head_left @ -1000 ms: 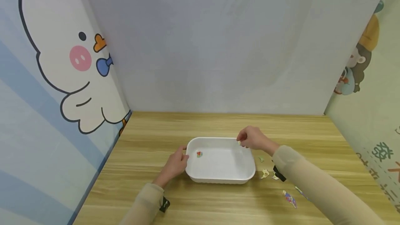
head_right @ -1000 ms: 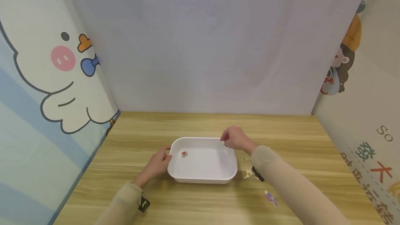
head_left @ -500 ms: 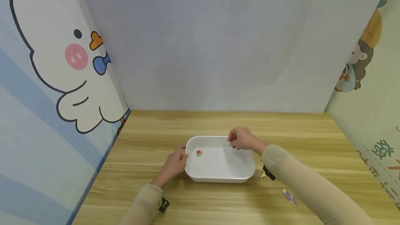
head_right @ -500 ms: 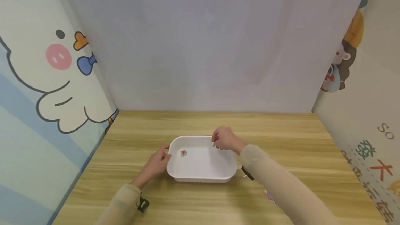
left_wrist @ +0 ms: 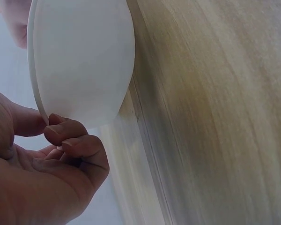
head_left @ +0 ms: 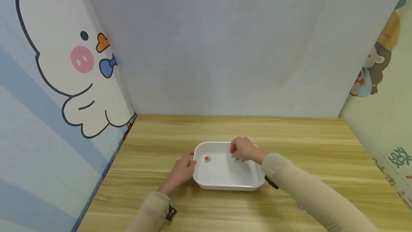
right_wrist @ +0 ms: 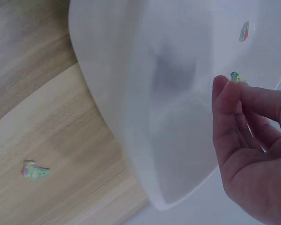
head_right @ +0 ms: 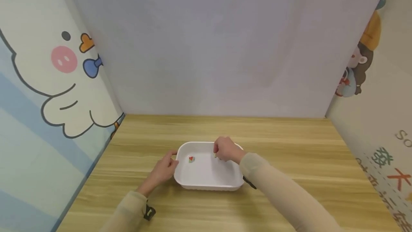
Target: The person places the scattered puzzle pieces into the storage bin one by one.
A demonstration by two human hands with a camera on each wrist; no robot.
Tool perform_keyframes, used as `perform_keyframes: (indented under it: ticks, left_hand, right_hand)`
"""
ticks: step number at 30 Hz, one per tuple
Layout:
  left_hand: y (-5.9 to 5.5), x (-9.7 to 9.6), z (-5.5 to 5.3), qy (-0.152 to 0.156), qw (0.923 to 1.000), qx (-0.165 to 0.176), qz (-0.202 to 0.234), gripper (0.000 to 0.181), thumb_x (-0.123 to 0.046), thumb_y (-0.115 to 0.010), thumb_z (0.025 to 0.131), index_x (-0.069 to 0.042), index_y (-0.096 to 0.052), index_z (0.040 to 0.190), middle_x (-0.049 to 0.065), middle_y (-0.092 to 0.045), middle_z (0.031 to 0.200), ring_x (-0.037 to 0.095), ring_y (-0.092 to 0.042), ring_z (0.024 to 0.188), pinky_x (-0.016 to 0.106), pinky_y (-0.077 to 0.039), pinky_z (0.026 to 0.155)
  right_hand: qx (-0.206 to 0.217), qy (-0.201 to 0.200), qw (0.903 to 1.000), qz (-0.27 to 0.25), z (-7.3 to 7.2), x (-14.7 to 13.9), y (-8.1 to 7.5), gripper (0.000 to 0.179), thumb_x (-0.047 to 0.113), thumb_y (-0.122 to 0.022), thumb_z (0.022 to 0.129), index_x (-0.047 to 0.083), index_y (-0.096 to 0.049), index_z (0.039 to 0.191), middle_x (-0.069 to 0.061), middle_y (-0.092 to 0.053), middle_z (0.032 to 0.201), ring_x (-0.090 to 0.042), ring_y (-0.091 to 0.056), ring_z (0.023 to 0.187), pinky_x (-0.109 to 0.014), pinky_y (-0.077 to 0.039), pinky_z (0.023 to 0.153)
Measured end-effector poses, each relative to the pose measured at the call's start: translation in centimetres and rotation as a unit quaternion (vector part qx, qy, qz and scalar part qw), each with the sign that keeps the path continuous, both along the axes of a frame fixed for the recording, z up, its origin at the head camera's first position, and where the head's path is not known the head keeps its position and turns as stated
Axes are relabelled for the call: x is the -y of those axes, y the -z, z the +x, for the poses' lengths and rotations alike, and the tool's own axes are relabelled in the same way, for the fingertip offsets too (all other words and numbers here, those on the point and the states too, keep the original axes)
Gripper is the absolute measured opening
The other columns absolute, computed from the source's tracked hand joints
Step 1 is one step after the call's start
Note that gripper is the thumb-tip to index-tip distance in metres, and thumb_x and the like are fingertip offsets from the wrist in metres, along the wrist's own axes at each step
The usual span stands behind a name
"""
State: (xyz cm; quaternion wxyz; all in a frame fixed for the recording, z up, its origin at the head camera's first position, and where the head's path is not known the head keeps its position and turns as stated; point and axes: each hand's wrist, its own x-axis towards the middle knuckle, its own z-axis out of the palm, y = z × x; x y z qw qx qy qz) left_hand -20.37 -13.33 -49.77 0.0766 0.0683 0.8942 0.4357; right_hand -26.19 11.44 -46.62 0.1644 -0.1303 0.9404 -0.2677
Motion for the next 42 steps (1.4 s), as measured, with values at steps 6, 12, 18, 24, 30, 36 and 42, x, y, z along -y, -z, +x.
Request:
perform_keyframes:
  ticks: [6,12,18,24,30,36,42]
  left_hand:
    - [0.1,0.1,0.0,0.003,1.0000,-0.006,-0.007,0.038,-0.011,-0.045,0.096,0.001,-0.041,0.133,0.016,-0.066,0.089,0.015,-0.057,0.068,0.026,-0.045,0.058]
    - [0.2,0.1,0.1,0.008,0.9999,-0.012,-0.001,0.037,-0.009,-0.046,0.096,0.002,-0.041,0.131,0.016,-0.066,0.087,0.015,-0.056,0.067,0.026,-0.045,0.058]
    - [0.2,0.1,0.0,0.013,0.9997,-0.018,0.002,0.036,-0.008,-0.046,0.096,0.002,-0.042,0.130,0.017,-0.066,0.087,0.015,-0.057,0.067,0.026,-0.045,0.057]
    - [0.3,0.3,-0.1,0.012,0.9998,-0.013,0.006,0.037,-0.009,-0.046,0.096,0.002,-0.041,0.131,0.017,-0.066,0.087,0.015,-0.057,0.066,0.026,-0.045,0.056]
    - [0.3,0.2,-0.1,0.015,0.9997,-0.019,0.009,0.036,-0.008,-0.046,0.096,0.003,-0.042,0.130,0.016,-0.066,0.085,0.014,-0.056,0.065,0.026,-0.045,0.056]
    - [0.3,0.2,0.0,0.014,0.9997,-0.019,0.011,0.036,-0.008,-0.046,0.096,0.003,-0.041,0.130,0.015,-0.065,0.082,0.014,-0.054,0.062,0.026,-0.045,0.054]
    - [0.1,0.3,0.0,0.016,0.9996,-0.020,0.009,0.037,-0.008,-0.046,0.096,0.003,-0.041,0.130,0.015,-0.066,0.084,0.013,-0.055,0.063,0.025,-0.045,0.055]
  right_hand:
    - [0.005,-0.011,0.9999,-0.004,0.1,1.7,0.3,0.010,-0.004,-0.063,0.080,0.005,-0.063,0.076,-0.003,-0.059,0.065,-0.013,-0.057,0.052,-0.025,-0.048,0.043]
    - [0.014,-0.025,0.9996,0.002,-0.1,3.0,0.3,0.011,-0.004,-0.062,0.081,0.006,-0.062,0.075,-0.004,-0.059,0.064,-0.015,-0.059,0.052,-0.025,-0.049,0.044]
    - [0.031,-0.032,0.9990,0.009,-0.3,3.8,0.2,0.008,-0.003,-0.063,0.082,0.004,-0.063,0.077,-0.005,-0.059,0.066,-0.014,-0.057,0.053,-0.025,-0.049,0.044]
    - [0.031,-0.036,0.9988,0.010,-0.4,4.4,0.1,0.008,-0.003,-0.063,0.082,0.004,-0.063,0.078,-0.005,-0.059,0.068,-0.014,-0.057,0.054,-0.025,-0.049,0.044]
    - [0.024,-0.039,0.9989,0.010,-0.6,4.8,0.4,0.008,-0.004,-0.064,0.080,0.004,-0.063,0.077,-0.005,-0.059,0.067,-0.014,-0.056,0.053,-0.024,-0.048,0.045]
    - [0.011,-0.050,0.9986,0.012,-0.7,5.2,0.9,0.008,-0.004,-0.064,0.079,0.003,-0.063,0.076,-0.004,-0.058,0.065,-0.013,-0.055,0.051,-0.023,-0.047,0.045]
    - [0.011,-0.053,0.9983,0.020,-0.7,5.8,1.0,0.008,-0.004,-0.065,0.078,0.003,-0.062,0.075,-0.004,-0.058,0.063,-0.013,-0.054,0.049,-0.023,-0.047,0.045]
